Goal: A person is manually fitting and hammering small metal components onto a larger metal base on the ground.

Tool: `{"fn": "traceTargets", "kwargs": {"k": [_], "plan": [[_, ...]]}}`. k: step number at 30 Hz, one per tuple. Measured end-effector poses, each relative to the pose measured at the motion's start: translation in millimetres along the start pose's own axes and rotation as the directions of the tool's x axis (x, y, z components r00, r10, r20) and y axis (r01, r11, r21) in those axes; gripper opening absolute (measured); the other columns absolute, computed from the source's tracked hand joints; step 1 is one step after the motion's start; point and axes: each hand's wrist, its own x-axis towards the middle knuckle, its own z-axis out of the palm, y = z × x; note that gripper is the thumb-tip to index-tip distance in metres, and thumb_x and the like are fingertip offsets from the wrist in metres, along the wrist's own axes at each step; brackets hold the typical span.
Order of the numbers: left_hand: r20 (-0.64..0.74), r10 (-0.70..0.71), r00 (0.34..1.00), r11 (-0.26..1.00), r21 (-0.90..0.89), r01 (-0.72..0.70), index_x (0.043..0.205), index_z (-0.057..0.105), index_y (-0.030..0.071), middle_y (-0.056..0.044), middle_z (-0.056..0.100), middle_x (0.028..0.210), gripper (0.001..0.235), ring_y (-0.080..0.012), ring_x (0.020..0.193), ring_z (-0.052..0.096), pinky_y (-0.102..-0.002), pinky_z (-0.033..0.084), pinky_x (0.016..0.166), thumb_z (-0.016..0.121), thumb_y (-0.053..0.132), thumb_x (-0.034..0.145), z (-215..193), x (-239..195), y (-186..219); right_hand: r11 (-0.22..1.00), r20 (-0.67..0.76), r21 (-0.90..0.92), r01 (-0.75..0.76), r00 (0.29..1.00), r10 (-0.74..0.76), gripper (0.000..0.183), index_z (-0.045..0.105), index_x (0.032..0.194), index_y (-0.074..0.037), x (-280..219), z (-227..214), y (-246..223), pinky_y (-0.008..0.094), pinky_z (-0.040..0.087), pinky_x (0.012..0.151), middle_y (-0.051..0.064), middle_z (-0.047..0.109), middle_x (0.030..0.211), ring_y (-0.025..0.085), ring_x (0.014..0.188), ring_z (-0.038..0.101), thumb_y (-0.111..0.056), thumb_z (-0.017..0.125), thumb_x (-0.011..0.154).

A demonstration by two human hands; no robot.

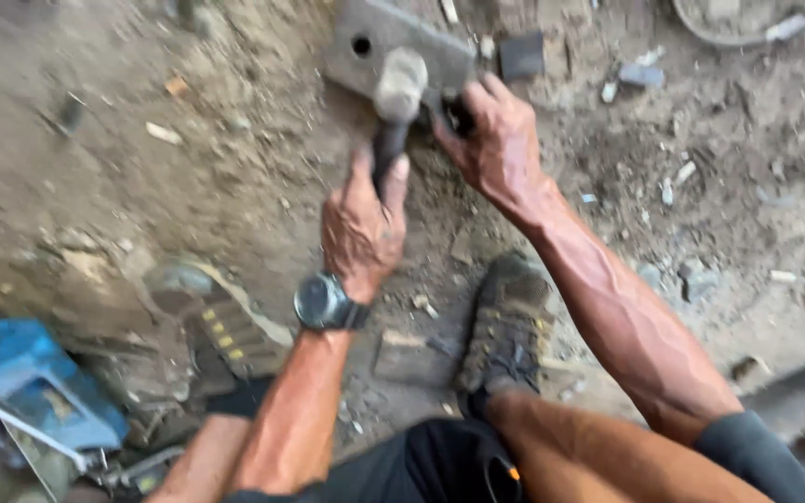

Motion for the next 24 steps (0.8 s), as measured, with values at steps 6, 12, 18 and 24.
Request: {"fn": "traceTargets", "kwargs": {"k": [6, 12, 18, 24], "plan": [[0.057, 0.018, 0.998, 0.997, 0.069, -0.022, 0.139, 0.052, 0.012, -0.028, 0.066, 0.071, 0.048, -0.0517, 0.057, 0.061, -0.055, 0.038, 0.046, 0.045, 0.046, 0.106, 3, 0, -9, 0.998, -0.042, -0.008, 0.058, 0.997, -0.058, 0.030, 0.052, 0.084, -0.003, 6, 7, 5, 0.036, 0.045, 0.046, 0.009, 0.053, 0.079, 0.020, 0.060, 0.050, -0.009, 0.079, 0.097], [0.117, -0.174, 0.978, 0.886, -0.415, 0.207, 0.130, 0.052, 0.006, -0.002, 0.054, 0.059, 0.046, -0.0148, 0.045, 0.062, -0.032, 0.052, 0.044, 0.041, 0.043, 0.105, -15, -24, -5, 0.991, -0.022, 0.128, -0.034, 0.999, 0.037, 0.021, 0.070, 0.115, 0.000, -25, -52, 16, 0.037, 0.059, 0.067, 0.015, 0.068, 0.100, 0.027, 0.084, 0.067, -0.009, 0.080, 0.098], [0.172, -0.511, 0.842, 0.856, 0.013, 0.516, 0.099, 0.057, 0.013, -0.006, 0.074, 0.067, 0.043, -0.0279, 0.062, 0.077, -0.046, 0.054, 0.059, 0.033, 0.049, 0.105, -10, -34, -80, 0.985, -0.065, -0.174, 0.008, 0.998, -0.020, 0.027, 0.082, 0.129, 0.003, -84, -99, 99, 0.041, 0.055, 0.088, 0.021, 0.078, 0.113, 0.035, 0.099, 0.071, -0.004, 0.088, 0.104], [-0.056, -0.363, 0.930, 0.880, 0.306, 0.362, 0.094, 0.067, 0.011, -0.004, 0.060, 0.065, 0.035, -0.0183, 0.052, 0.056, -0.036, 0.046, 0.044, 0.050, 0.038, 0.106, -82, 39, -75, 0.854, 0.004, -0.513, -0.092, 0.994, 0.110, 0.044, 0.052, 0.161, 0.004, -106, -103, 93, 0.031, 0.050, 0.070, 0.029, 0.065, 0.130, 0.026, 0.084, 0.065, -0.017, 0.075, 0.131]]}}
